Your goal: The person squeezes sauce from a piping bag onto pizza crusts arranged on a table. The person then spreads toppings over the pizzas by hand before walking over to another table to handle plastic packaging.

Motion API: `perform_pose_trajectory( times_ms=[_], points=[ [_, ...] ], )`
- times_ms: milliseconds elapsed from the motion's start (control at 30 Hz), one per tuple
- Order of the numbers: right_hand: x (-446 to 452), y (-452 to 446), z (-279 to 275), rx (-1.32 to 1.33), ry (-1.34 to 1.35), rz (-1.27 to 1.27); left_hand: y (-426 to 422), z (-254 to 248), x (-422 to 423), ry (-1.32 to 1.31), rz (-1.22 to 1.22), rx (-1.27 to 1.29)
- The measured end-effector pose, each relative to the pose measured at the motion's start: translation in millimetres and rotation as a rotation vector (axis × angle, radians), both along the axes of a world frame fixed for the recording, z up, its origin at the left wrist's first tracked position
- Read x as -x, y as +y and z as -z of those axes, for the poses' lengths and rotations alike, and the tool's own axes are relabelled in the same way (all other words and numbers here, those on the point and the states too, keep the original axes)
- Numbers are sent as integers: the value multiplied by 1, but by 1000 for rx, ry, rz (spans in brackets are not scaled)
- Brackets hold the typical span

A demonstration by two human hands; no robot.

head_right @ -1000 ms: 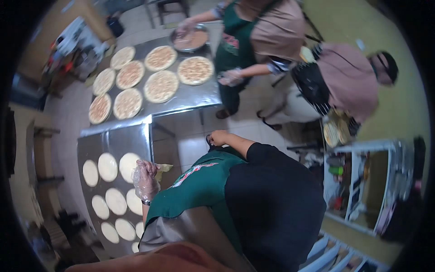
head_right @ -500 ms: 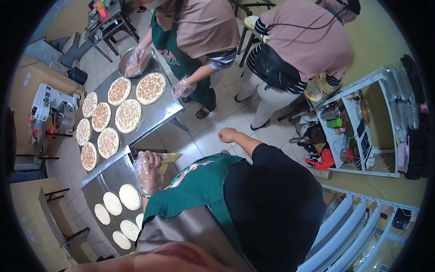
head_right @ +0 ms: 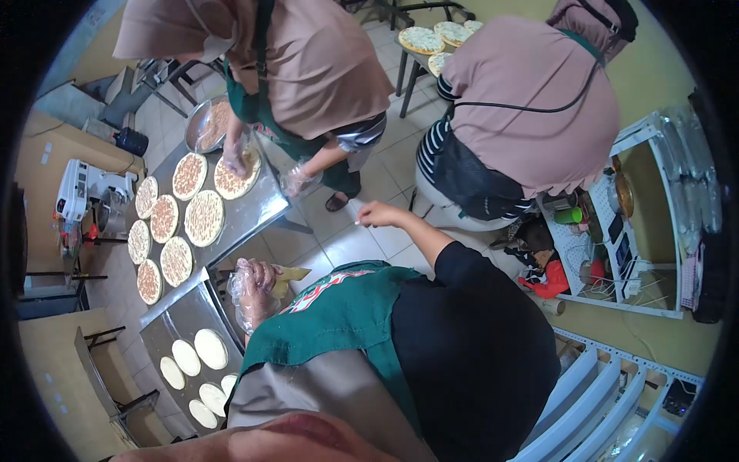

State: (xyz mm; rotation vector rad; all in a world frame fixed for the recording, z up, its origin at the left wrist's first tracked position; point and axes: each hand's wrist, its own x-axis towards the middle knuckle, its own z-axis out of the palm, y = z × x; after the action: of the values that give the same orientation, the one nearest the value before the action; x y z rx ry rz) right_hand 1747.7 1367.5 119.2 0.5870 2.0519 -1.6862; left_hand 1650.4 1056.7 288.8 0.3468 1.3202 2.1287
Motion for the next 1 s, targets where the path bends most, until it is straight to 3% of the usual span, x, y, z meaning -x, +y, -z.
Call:
perform_pose_trajectory(
  times_ms=[100, 133, 167, 200, 267, 300, 367, 500, 600, 667, 733, 867, 1000],
  points=[
    [-12, 58, -22, 207, 31, 238, 23, -3, 1, -28, 58, -32],
    [-15, 75, -27, 274, 51, 340, 32, -9, 0, 52, 53, 91],
    [-19, 82, -27, 270, 55, 351, 39, -11, 0, 133, 49, 216],
    [-22, 89, -24, 85, 167, 315, 44, -8, 2, 137, 62, 209],
    [-27, 94, -6, -147, 306, 153, 52, -1, 5, 655, 116, 422],
    [-27, 90, -15, 5, 183, 210, 60, -5, 6, 654, 119, 416],
    [-29, 74, -32, 166, 60, 262, 74, -7, 8, -36, 113, 52],
    [-35, 51, -13, 135, 9, 230, 83, -4, 19, 157, 174, 124],
    [-41, 47, -6, 116, -84, 285, 75, 30, 30, 242, 151, 190],
    [-44, 50, 8, -13, -62, 198, 76, 29, 44, 88, 276, 82],
    [-54, 49, 22, -59, -7, 259, 76, 26, 49, -168, 184, 128],
    [-71, 44, 30, -198, 15, 402, 80, 12, 70, -91, 356, 158],
    [-107, 28, 37, -139, -289, 543, 80, 17, 89, -82, 392, 244]
  ],
)
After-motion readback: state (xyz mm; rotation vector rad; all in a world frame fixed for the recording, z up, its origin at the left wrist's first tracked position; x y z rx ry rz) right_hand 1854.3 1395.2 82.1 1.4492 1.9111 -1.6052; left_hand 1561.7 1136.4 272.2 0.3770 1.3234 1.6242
